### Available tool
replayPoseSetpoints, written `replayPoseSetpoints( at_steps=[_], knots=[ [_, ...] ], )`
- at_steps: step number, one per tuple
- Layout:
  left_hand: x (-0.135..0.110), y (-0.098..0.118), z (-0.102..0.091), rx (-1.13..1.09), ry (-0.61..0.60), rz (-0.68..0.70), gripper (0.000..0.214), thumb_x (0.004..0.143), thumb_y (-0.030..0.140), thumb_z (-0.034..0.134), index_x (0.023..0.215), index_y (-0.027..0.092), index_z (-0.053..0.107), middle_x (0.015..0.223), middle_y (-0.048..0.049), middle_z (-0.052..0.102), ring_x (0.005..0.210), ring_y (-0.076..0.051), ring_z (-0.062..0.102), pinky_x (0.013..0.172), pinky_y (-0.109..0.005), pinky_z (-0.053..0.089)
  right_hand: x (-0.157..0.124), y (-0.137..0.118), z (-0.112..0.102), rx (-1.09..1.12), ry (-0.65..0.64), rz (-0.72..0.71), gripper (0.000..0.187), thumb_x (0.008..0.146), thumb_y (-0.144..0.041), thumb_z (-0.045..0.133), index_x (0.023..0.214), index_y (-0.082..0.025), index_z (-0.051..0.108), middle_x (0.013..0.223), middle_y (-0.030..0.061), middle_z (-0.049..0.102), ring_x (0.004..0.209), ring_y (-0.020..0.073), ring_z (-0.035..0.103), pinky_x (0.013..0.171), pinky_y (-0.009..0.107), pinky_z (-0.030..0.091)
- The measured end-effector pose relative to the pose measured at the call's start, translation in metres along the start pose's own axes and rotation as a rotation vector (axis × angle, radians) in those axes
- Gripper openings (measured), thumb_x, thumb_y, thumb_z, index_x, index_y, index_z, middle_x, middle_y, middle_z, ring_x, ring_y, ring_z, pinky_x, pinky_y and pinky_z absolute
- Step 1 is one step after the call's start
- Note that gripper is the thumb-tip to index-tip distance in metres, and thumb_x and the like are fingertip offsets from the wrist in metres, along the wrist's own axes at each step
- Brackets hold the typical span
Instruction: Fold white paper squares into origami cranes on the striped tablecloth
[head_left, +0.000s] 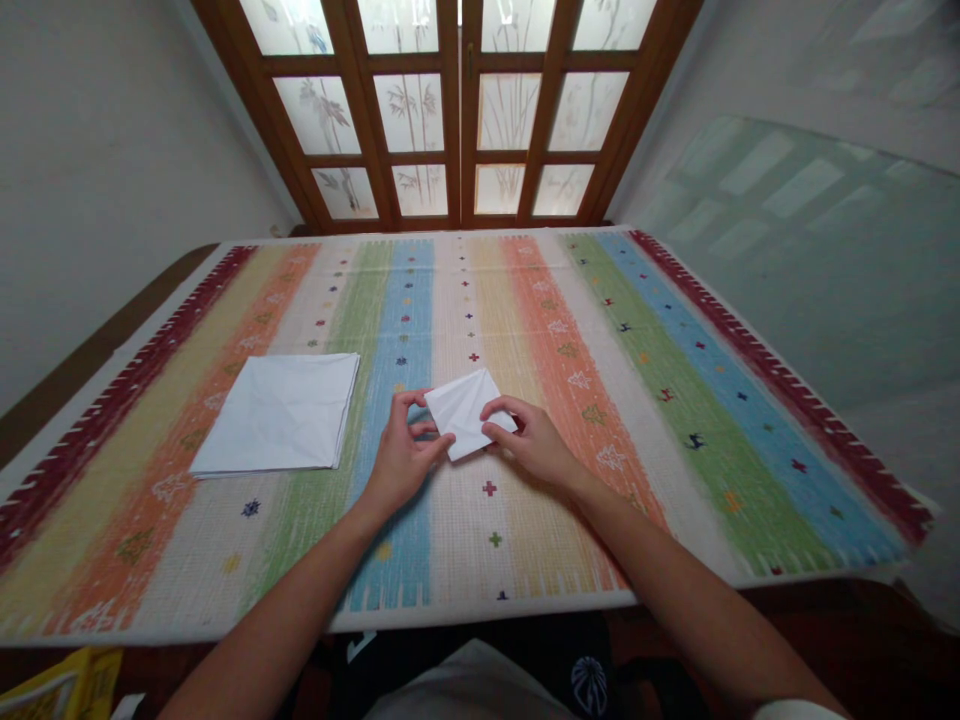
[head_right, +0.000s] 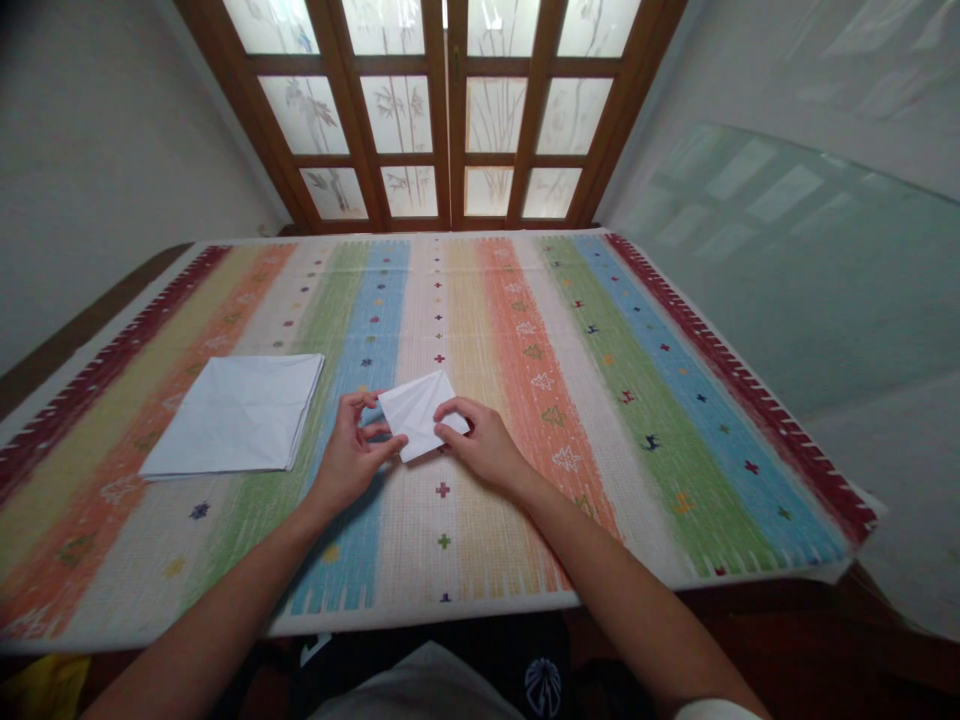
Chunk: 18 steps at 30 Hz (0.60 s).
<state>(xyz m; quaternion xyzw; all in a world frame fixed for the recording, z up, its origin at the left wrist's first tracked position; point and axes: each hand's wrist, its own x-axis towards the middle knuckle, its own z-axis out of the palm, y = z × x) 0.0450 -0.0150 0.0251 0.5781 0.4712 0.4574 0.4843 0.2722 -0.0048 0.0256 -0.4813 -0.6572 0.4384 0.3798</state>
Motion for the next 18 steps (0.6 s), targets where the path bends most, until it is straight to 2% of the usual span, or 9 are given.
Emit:
replayPoseSetpoints(
  at_steps=[2,5,10,13,15,18],
  knots=[
    [0.001,-0.001,-0.004,0.117,-0.026,0.019,0.033,0.089,0.028,0.072,0.109,0.024,0.046,0.151,-0.0131,0.052,0.086,-0.012,0.072,0.066,-0.025,0.065,0.0,0.0,-0.004,-0.097,-0.063,-0.007,0.02,0.093,-0.033,0.067,0.106,-0.019,0.076,0.082,0.0014,0.067,0.067,0.0147,0.056,0.063,0.027,0.044],
    [0.001,-0.005,-0.01,0.363,-0.022,0.113,0.013,0.094,0.022,0.066,0.105,0.02,0.061,0.152,-0.0157,0.052,0.087,-0.013,0.07,0.079,-0.034,0.065,-0.001,0.0,-0.01,-0.155,-0.184,0.01,0.028,0.096,-0.034,0.067,0.114,-0.017,0.08,0.07,-0.0011,0.062,0.06,0.0128,0.049,0.058,0.025,0.037],
    [0.003,-0.017,-0.011,0.73,-0.04,0.27,0.023,0.095,0.013,0.062,0.115,0.018,0.071,0.142,-0.0167,0.061,0.119,-0.029,0.064,0.107,-0.057,0.055,-0.007,0.002,-0.011,-0.077,-0.393,0.068,0.042,0.091,-0.034,0.076,0.127,-0.013,0.078,0.071,0.0001,0.069,0.059,0.0123,0.054,0.057,0.024,0.037],
    [0.003,-0.021,-0.011,0.832,-0.12,0.345,0.03,0.1,0.012,0.055,0.123,0.02,0.072,0.133,-0.0145,0.066,0.12,-0.03,0.062,0.108,-0.057,0.053,-0.01,0.0,-0.014,-0.033,-0.51,0.126,0.053,0.085,-0.039,0.086,0.13,-0.013,0.077,0.064,-0.0038,0.064,0.055,0.0117,0.051,0.055,0.024,0.036],
    [0.004,-0.02,-0.011,0.846,-0.196,0.379,0.034,0.102,0.012,0.052,0.128,0.021,0.071,0.128,-0.0127,0.068,0.117,-0.028,0.064,0.107,-0.053,0.054,-0.01,-0.002,-0.018,-0.067,-0.533,0.118,0.052,0.081,-0.042,0.09,0.124,-0.015,0.08,0.061,-0.0066,0.059,0.055,0.0111,0.048,0.056,0.025,0.035],
    [0.003,-0.016,-0.013,0.875,-0.265,0.397,0.034,0.103,0.019,0.055,0.135,0.02,0.068,0.132,-0.0133,0.068,0.118,-0.028,0.063,0.107,-0.052,0.054,-0.009,-0.005,-0.024,-0.203,-0.407,-0.048,0.042,0.078,-0.039,0.094,0.115,-0.022,0.083,0.079,-0.0017,0.065,0.07,0.0146,0.058,0.067,0.027,0.044]
  ],
)
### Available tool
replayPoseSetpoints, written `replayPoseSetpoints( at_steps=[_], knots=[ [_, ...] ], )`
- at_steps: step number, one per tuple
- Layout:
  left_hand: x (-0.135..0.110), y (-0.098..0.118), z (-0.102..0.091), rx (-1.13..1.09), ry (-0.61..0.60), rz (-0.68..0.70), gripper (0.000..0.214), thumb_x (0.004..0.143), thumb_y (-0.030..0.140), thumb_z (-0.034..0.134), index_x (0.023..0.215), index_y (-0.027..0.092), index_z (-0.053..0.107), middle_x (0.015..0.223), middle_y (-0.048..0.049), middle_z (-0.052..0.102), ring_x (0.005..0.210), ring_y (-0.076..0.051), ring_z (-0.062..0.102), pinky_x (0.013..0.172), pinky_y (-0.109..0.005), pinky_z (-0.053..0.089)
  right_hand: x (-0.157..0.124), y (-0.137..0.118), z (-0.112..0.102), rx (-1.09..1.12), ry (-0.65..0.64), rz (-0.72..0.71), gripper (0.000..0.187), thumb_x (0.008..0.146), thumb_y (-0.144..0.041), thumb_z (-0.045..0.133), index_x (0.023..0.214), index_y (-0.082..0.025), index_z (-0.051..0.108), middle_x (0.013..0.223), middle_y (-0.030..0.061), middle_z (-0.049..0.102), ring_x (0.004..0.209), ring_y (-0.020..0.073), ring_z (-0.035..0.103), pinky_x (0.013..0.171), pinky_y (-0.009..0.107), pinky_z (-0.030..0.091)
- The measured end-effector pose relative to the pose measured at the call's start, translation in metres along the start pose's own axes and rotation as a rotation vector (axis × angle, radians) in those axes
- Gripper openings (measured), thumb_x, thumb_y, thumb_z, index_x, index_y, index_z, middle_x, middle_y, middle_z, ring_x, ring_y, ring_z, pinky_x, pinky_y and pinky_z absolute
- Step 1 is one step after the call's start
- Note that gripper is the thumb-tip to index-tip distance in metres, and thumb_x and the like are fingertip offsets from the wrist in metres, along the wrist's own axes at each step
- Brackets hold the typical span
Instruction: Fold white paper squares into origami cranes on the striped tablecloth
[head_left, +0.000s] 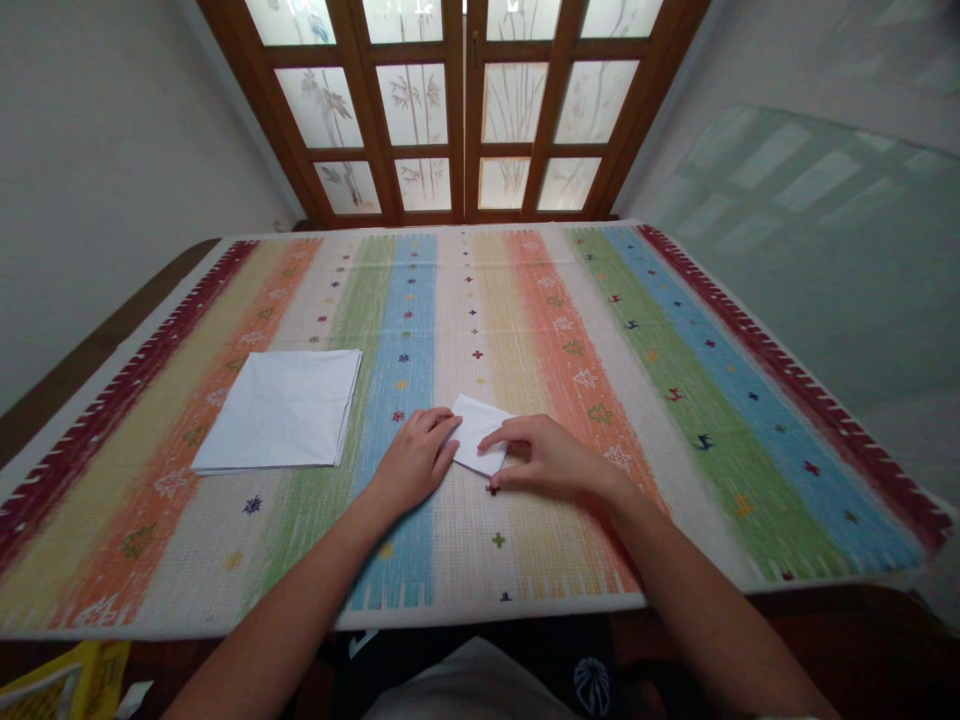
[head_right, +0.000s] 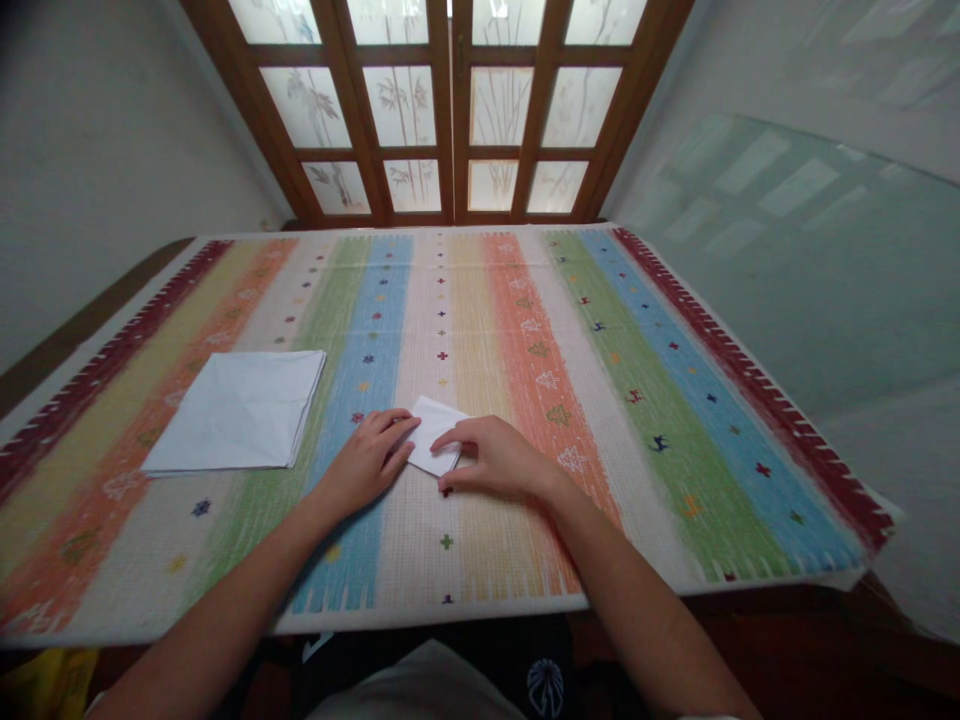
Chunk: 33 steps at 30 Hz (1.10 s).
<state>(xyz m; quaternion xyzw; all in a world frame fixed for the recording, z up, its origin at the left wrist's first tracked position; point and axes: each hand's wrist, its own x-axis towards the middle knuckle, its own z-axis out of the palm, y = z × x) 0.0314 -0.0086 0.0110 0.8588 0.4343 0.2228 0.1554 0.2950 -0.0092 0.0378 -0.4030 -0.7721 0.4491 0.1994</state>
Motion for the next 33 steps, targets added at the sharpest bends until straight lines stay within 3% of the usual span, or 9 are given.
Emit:
replayPoseSetpoints(
  at_steps=[3,6,12,17,20,25,28,31,33],
  knots=[
    [0.001,0.001,-0.002,0.003,-0.038,0.027,0.035,0.103,0.021,0.057,0.137,0.02,0.066,0.136,-0.0132,0.069,0.117,-0.029,0.062,0.106,-0.053,0.054,0.001,0.002,-0.004,-0.185,0.09,-0.152,0.048,0.072,-0.034,0.1,0.116,-0.027,0.083,0.104,0.0053,0.068,0.097,0.0223,0.063,0.088,0.035,0.051],
    [0.002,0.001,0.0,-0.038,-0.048,0.059,0.027,0.106,0.016,0.051,0.126,0.021,0.068,0.135,-0.0118,0.071,0.116,-0.026,0.064,0.104,-0.051,0.057,0.003,0.006,-0.003,-0.254,0.029,-0.2,0.048,0.073,-0.031,0.1,0.118,-0.027,0.082,0.113,0.0079,0.069,0.11,0.0253,0.063,0.097,0.039,0.051],
    [0.0,0.008,-0.008,-0.109,-0.077,0.083,0.021,0.101,0.012,0.051,0.112,0.019,0.068,0.139,-0.0149,0.069,0.126,-0.028,0.066,0.107,-0.055,0.057,0.005,0.011,-0.001,-0.224,0.013,-0.167,0.031,0.081,-0.027,0.094,0.111,-0.023,0.084,0.111,0.0081,0.073,0.102,0.0227,0.068,0.09,0.035,0.053],
    [-0.005,0.013,-0.026,-0.182,-0.141,0.08,0.019,0.086,0.016,0.066,0.104,0.019,0.067,0.144,-0.0163,0.066,0.131,-0.032,0.065,0.111,-0.056,0.054,0.006,0.012,-0.005,-0.174,0.003,-0.173,0.014,0.091,-0.025,0.086,0.104,-0.022,0.084,0.109,0.0082,0.076,0.101,0.0217,0.07,0.089,0.033,0.052],
    [-0.005,0.011,-0.026,-0.191,-0.14,0.074,0.014,0.09,0.029,0.071,0.1,0.02,0.068,0.142,-0.0157,0.067,0.129,-0.032,0.065,0.11,-0.055,0.056,0.006,0.01,-0.007,-0.174,0.023,-0.169,0.007,0.099,-0.023,0.076,0.098,-0.021,0.083,0.104,0.0075,0.078,0.099,0.0209,0.07,0.09,0.033,0.051],
    [-0.002,0.007,-0.018,-0.141,-0.141,0.03,0.02,0.104,0.032,0.057,0.095,0.019,0.069,0.135,-0.0135,0.072,0.123,-0.028,0.069,0.109,-0.049,0.056,0.008,0.006,-0.001,-0.216,0.087,-0.073,0.01,0.1,-0.02,0.07,0.104,-0.019,0.08,0.097,0.0065,0.078,0.088,0.0189,0.069,0.081,0.03,0.05],
    [-0.002,0.007,-0.015,-0.145,-0.113,0.001,0.014,0.102,0.03,0.06,0.106,0.02,0.068,0.128,-0.0127,0.074,0.117,-0.028,0.07,0.105,-0.048,0.057,0.008,0.006,0.004,-0.24,0.142,-0.022,0.015,0.097,-0.017,0.071,0.11,-0.021,0.078,0.099,0.0065,0.078,0.086,0.0189,0.068,0.079,0.03,0.049],
    [-0.004,0.009,-0.014,-0.162,-0.074,-0.013,0.027,0.098,0.028,0.065,0.124,0.02,0.063,0.118,-0.0113,0.075,0.109,-0.027,0.071,0.099,-0.047,0.059,0.009,0.006,0.006,-0.267,0.167,-0.01,0.014,0.095,-0.017,0.073,0.107,-0.022,0.077,0.095,0.0052,0.076,0.084,0.0188,0.067,0.077,0.03,0.048],
    [-0.004,0.011,-0.014,-0.162,-0.067,-0.004,0.027,0.099,0.027,0.063,0.125,0.021,0.062,0.115,-0.0105,0.075,0.105,-0.027,0.071,0.097,-0.047,0.059,0.009,0.005,0.007,-0.28,0.168,-0.022,0.008,0.095,-0.016,0.073,0.101,-0.021,0.076,0.093,0.0044,0.075,0.083,0.0184,0.066,0.077,0.03,0.047]
  ],
)
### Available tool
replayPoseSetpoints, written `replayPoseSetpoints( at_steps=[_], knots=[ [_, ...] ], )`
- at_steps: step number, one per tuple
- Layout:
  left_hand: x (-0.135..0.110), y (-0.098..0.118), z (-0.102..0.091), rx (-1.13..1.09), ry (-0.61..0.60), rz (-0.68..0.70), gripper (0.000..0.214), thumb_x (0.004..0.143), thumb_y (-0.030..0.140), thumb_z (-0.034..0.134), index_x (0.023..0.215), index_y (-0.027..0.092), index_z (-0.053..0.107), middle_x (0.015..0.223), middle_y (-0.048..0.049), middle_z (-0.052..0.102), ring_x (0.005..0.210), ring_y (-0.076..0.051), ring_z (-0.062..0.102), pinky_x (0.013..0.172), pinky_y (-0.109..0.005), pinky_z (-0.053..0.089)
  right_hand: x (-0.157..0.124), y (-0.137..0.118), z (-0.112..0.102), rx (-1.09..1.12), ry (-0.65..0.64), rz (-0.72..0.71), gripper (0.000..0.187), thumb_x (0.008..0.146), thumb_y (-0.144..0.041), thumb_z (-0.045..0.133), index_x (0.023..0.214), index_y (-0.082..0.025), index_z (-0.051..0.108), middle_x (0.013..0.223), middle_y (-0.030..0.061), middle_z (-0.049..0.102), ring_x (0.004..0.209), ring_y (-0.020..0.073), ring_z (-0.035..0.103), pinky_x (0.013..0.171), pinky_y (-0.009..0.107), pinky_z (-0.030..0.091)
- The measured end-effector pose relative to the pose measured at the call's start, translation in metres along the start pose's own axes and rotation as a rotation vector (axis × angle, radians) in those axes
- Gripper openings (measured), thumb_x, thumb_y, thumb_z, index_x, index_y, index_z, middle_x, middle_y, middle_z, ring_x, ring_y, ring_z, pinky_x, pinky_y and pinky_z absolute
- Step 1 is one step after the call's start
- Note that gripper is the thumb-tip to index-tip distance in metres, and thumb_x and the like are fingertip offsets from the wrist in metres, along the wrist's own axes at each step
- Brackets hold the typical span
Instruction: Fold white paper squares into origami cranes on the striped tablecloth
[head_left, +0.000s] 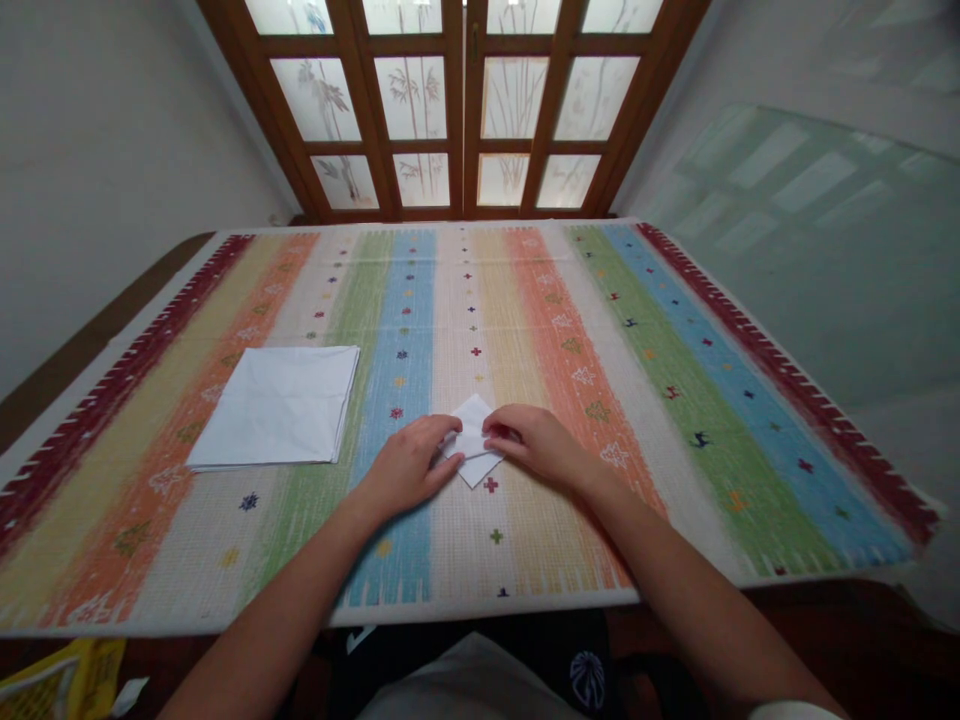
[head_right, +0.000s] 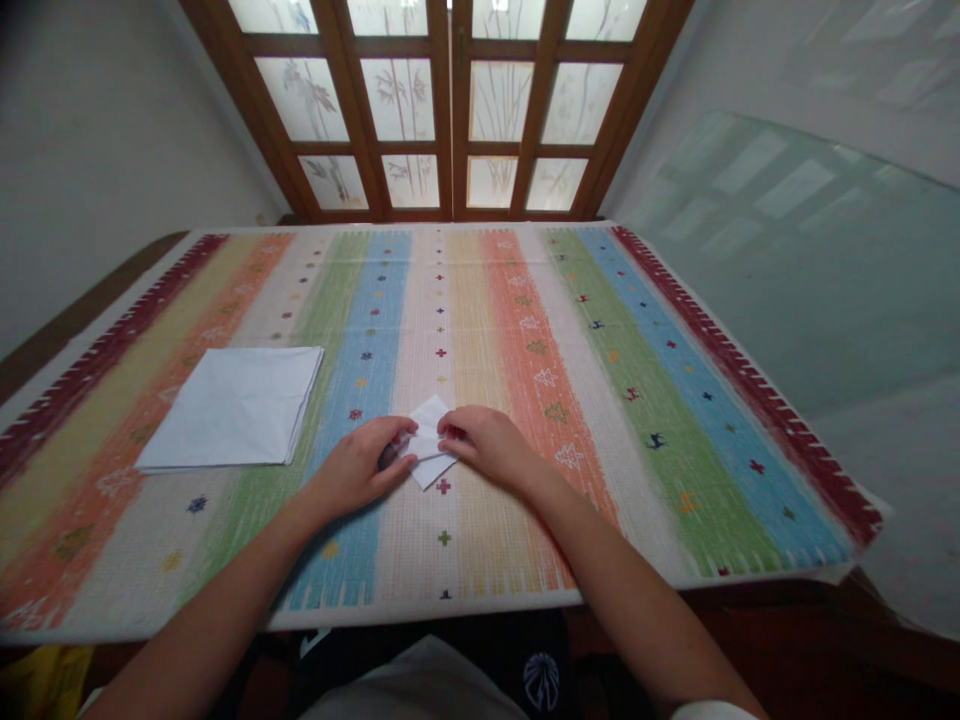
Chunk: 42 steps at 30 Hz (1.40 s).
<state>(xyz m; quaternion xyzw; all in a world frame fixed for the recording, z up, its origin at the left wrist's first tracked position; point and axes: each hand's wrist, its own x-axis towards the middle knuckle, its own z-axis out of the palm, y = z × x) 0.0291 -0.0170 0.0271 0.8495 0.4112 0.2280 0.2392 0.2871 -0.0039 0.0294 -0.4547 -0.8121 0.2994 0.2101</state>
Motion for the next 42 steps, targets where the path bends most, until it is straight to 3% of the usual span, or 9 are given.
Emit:
replayPoseSetpoints(
  at_steps=[7,13,19,23,28,31,34,37,42],
  knots=[
    [0.002,0.001,0.0,0.041,-0.02,0.036,0.015,0.097,0.02,0.064,0.112,0.021,0.065,0.117,-0.0094,0.073,0.11,-0.028,0.068,0.097,-0.047,0.057,0.002,0.002,0.003,-0.025,-0.006,-0.075,0.009,0.094,-0.013,0.075,0.089,-0.02,0.074,0.09,0.0033,0.072,0.086,0.0177,0.065,0.08,0.03,0.045],
    [0.002,0.0,0.005,0.062,0.004,0.041,0.008,0.099,0.019,0.064,0.1,0.021,0.072,0.122,-0.0093,0.073,0.111,-0.026,0.069,0.1,-0.048,0.058,0.002,0.001,0.006,-0.047,-0.007,-0.044,0.009,0.094,-0.012,0.075,0.089,-0.02,0.075,0.092,0.0038,0.071,0.086,0.0182,0.065,0.081,0.031,0.046],
    [0.003,-0.002,0.01,0.068,0.03,0.007,0.006,0.098,0.02,0.07,0.096,0.02,0.075,0.12,-0.0092,0.074,0.109,-0.026,0.07,0.099,-0.048,0.059,0.001,0.0,0.008,0.015,0.057,0.041,0.02,0.093,-0.015,0.076,0.112,-0.021,0.073,0.107,0.0055,0.068,0.082,0.0169,0.064,0.079,0.032,0.052],
    [0.004,-0.004,0.013,0.077,0.046,-0.002,0.009,0.099,0.02,0.069,0.094,0.02,0.076,0.117,-0.0091,0.075,0.107,-0.026,0.071,0.098,-0.048,0.059,0.003,0.008,0.015,-0.016,0.194,0.09,0.038,0.096,-0.017,0.072,0.133,-0.022,0.066,0.124,0.0115,0.065,0.105,0.0239,0.067,0.097,0.042,0.055],
    [0.005,-0.003,0.016,0.113,0.036,-0.004,0.005,0.098,0.019,0.071,0.094,0.02,0.073,0.116,-0.0091,0.075,0.108,-0.029,0.068,0.098,-0.052,0.058,0.005,0.009,0.018,-0.061,0.204,0.075,0.031,0.096,-0.015,0.07,0.126,-0.022,0.069,0.118,0.0113,0.067,0.11,0.027,0.066,0.101,0.045,0.054],
    [0.005,-0.003,0.017,0.093,0.065,-0.015,0.006,0.096,0.017,0.071,0.102,0.02,0.071,0.128,-0.0109,0.07,0.117,-0.029,0.067,0.104,-0.053,0.057,0.004,0.004,0.015,-0.006,0.234,0.064,0.028,0.094,-0.011,0.071,0.119,-0.022,0.069,0.116,0.0095,0.068,0.106,0.0247,0.066,0.096,0.041,0.054],
    [0.004,-0.002,0.017,0.056,0.108,-0.022,0.032,0.096,0.015,0.07,0.126,0.022,0.063,0.143,-0.0123,0.062,0.127,-0.029,0.065,0.11,-0.051,0.055,0.004,-0.001,0.013,0.028,0.251,0.038,0.024,0.093,-0.009,0.069,0.113,-0.022,0.069,0.11,0.0071,0.07,0.1,0.0224,0.067,0.092,0.038,0.054],
    [0.004,-0.002,0.017,0.043,0.107,-0.008,0.056,0.095,0.015,0.069,0.147,0.024,0.05,0.145,-0.0129,0.062,0.131,-0.029,0.063,0.114,-0.053,0.053,0.004,-0.003,0.013,0.047,0.264,0.018,0.022,0.094,-0.009,0.067,0.112,-0.022,0.069,0.108,0.0064,0.07,0.095,0.0211,0.067,0.089,0.036,0.053],
    [0.005,-0.003,0.016,0.052,0.078,-0.006,0.069,0.097,0.017,0.068,0.158,0.026,0.04,0.147,-0.0139,0.061,0.132,-0.03,0.062,0.115,-0.054,0.052,0.004,-0.002,0.013,0.059,0.226,-0.017,0.018,0.097,-0.01,0.065,0.109,-0.021,0.072,0.106,0.0069,0.072,0.095,0.0206,0.068,0.089,0.036,0.053]
  ],
)
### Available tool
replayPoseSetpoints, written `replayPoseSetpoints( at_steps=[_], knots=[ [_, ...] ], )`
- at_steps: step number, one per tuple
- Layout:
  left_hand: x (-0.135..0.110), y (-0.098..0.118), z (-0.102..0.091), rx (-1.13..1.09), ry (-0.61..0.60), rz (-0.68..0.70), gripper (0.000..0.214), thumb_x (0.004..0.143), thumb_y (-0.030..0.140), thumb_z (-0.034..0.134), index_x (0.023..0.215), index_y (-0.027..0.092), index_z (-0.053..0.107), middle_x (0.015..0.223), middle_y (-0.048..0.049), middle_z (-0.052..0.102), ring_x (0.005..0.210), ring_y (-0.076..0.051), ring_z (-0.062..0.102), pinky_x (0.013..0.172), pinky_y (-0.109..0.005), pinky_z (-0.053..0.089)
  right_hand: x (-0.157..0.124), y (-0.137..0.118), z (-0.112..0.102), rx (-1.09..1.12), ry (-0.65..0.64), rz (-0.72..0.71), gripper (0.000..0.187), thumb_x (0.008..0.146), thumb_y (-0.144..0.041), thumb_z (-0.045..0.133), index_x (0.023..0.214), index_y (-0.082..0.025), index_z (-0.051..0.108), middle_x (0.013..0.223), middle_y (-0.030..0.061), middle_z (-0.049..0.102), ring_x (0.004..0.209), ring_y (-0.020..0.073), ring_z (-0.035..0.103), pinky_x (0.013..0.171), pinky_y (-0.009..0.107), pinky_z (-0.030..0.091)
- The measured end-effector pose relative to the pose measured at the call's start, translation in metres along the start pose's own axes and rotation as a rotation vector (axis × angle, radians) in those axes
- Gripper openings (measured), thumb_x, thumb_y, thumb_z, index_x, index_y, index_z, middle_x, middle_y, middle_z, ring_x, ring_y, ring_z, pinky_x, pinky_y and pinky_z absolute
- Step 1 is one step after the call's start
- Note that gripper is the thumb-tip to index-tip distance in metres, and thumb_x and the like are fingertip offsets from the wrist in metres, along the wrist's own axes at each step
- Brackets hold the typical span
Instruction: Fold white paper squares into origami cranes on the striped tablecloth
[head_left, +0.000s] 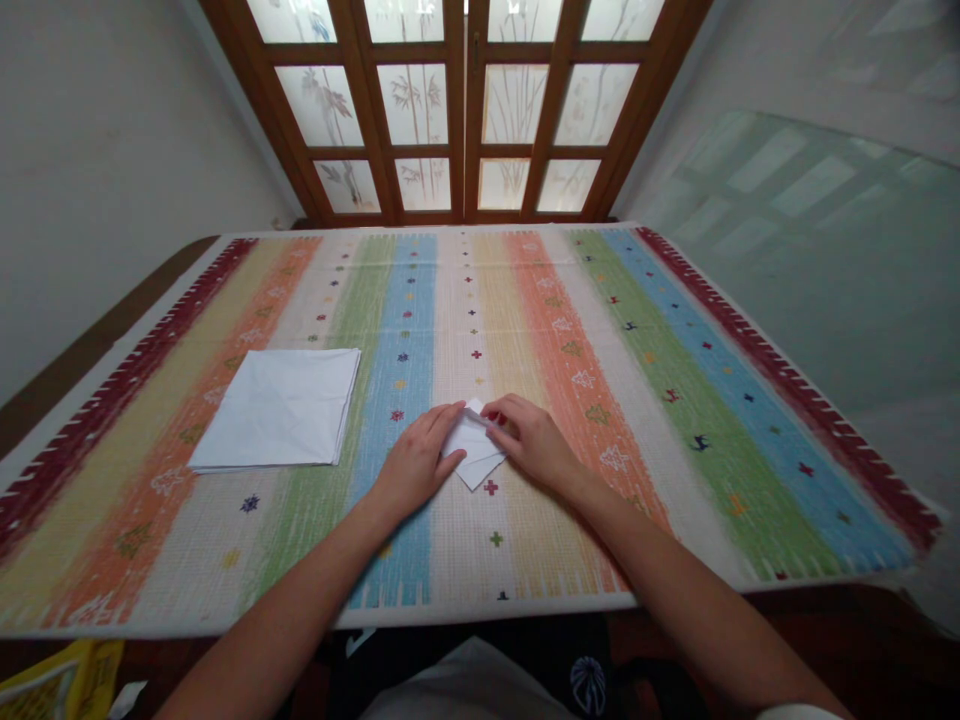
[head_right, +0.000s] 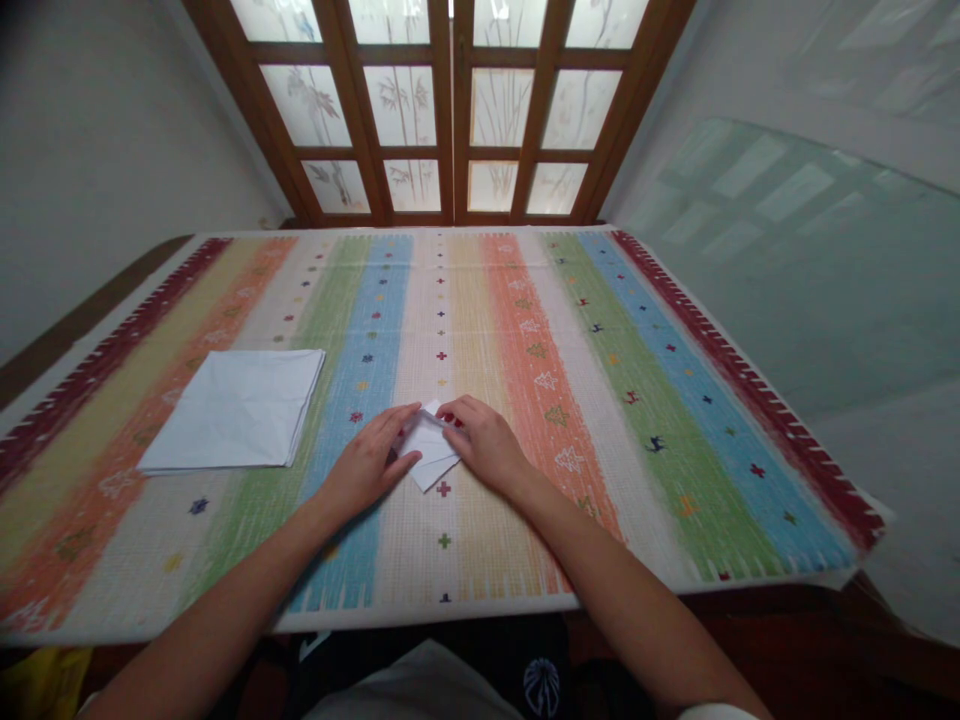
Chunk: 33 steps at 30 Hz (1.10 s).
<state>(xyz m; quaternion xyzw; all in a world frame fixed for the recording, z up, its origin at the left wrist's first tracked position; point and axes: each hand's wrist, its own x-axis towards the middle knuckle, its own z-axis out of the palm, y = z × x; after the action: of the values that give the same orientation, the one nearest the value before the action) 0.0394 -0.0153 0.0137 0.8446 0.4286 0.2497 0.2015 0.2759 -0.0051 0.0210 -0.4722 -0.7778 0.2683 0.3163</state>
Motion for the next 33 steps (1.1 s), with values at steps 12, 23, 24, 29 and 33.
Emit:
replayPoseSetpoints(
  at_steps=[12,23,24,29,33],
  knots=[
    [-0.002,-0.003,0.003,0.156,-0.078,0.007,0.036,0.102,0.023,0.063,0.138,0.019,0.066,0.145,-0.0159,0.064,0.128,-0.032,0.063,0.111,-0.055,0.054,-0.001,0.006,-0.001,-0.123,-0.17,-0.129,0.02,0.102,-0.011,0.063,0.104,-0.02,0.081,0.105,0.0099,0.081,0.101,0.0229,0.073,0.095,0.038,0.054],
    [-0.002,-0.009,0.004,0.153,-0.043,0.0,0.035,0.1,0.024,0.069,0.135,0.021,0.066,0.148,-0.0134,0.064,0.137,-0.035,0.053,0.117,-0.061,0.046,-0.004,-0.003,-0.006,-0.054,-0.102,0.05,0.007,0.095,-0.019,0.078,0.097,-0.02,0.071,0.111,0.0088,0.07,0.097,0.0207,0.067,0.089,0.035,0.053],
    [-0.002,-0.009,0.003,0.135,-0.04,0.001,0.035,0.099,0.024,0.069,0.134,0.021,0.067,0.146,-0.0132,0.065,0.136,-0.034,0.054,0.116,-0.061,0.047,-0.005,-0.004,-0.008,-0.064,-0.115,0.052,0.013,0.092,-0.021,0.082,0.099,-0.02,0.07,0.114,0.0094,0.068,0.1,0.0217,0.067,0.091,0.036,0.053],
    [-0.001,-0.008,0.0,0.035,0.006,0.009,0.033,0.096,0.021,0.071,0.128,0.022,0.066,0.141,-0.0131,0.064,0.131,-0.031,0.061,0.112,-0.056,0.052,-0.007,-0.003,-0.013,-0.051,-0.153,0.051,0.025,0.084,-0.017,0.087,0.096,-0.022,0.066,0.118,0.0085,0.065,0.105,0.0232,0.064,0.092,0.036,0.051],
    [-0.002,-0.004,-0.004,-0.059,0.01,-0.003,0.033,0.093,0.018,0.073,0.125,0.023,0.063,0.136,-0.0112,0.06,0.124,-0.027,0.065,0.107,-0.049,0.056,-0.006,-0.002,-0.014,-0.037,-0.187,0.027,0.025,0.082,-0.013,0.087,0.09,-0.022,0.065,0.105,0.0051,0.067,0.103,0.0236,0.062,0.089,0.035,0.047]
  ],
)
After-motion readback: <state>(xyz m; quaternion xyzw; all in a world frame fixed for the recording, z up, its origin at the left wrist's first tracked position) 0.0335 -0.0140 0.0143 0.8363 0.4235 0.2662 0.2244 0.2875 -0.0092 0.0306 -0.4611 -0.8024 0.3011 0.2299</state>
